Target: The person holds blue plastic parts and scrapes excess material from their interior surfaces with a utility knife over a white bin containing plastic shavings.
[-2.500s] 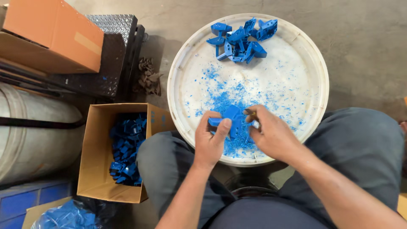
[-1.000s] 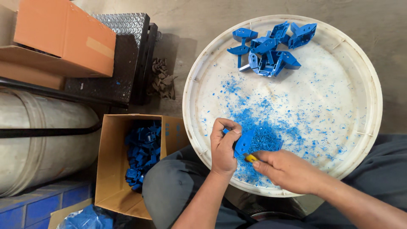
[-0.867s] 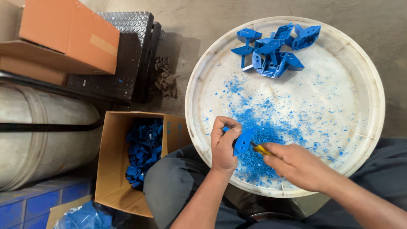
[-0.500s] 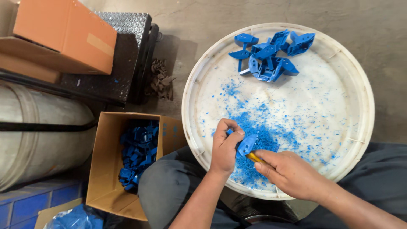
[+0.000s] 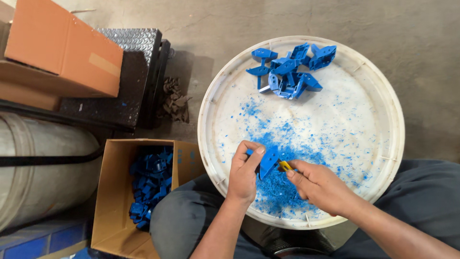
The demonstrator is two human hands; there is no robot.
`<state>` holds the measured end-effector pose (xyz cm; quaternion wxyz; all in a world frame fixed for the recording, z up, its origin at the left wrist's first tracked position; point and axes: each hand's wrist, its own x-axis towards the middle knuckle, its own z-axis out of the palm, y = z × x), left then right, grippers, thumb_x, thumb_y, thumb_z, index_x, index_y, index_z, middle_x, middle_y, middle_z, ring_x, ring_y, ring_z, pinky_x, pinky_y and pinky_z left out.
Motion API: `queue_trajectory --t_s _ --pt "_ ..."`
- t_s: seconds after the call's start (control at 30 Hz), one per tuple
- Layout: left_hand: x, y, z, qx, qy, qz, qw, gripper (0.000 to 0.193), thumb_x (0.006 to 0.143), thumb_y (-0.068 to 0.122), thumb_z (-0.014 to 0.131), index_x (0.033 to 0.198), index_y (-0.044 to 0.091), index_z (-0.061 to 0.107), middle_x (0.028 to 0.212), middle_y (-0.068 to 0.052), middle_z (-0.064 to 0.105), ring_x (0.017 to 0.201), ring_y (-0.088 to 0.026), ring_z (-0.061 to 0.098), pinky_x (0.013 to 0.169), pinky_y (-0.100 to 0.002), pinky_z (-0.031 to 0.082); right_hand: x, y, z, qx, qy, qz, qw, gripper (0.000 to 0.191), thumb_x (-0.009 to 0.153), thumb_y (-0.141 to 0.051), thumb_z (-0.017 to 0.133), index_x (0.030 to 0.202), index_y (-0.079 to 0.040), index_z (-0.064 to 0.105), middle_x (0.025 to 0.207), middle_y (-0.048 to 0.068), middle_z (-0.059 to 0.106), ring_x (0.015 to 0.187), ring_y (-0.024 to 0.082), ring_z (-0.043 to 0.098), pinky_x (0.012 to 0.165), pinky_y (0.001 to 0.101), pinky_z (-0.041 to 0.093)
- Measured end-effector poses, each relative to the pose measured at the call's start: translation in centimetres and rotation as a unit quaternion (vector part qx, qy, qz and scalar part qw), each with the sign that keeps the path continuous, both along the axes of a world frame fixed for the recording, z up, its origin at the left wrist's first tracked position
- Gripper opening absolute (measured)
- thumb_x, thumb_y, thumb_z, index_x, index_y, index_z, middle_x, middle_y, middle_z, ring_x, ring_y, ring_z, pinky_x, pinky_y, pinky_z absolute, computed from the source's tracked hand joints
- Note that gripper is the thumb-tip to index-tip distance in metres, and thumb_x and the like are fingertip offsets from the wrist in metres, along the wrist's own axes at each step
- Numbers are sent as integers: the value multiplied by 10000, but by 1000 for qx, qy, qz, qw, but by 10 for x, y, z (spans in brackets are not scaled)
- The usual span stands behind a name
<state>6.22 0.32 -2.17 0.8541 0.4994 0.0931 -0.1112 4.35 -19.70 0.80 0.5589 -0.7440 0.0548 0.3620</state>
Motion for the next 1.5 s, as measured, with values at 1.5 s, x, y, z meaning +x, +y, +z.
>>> queue_trajectory --t_s 1.5 --pt "-7 -4 6 108 -55 66 990 102 953 27 572 859 50 538 761 -1 566 655 -40 458 572 -226 385 -2 21 28 -261 -237 154 923 326 925 -370 547 1172 -217 693 796 127 748 737 390 700 649 546 513"
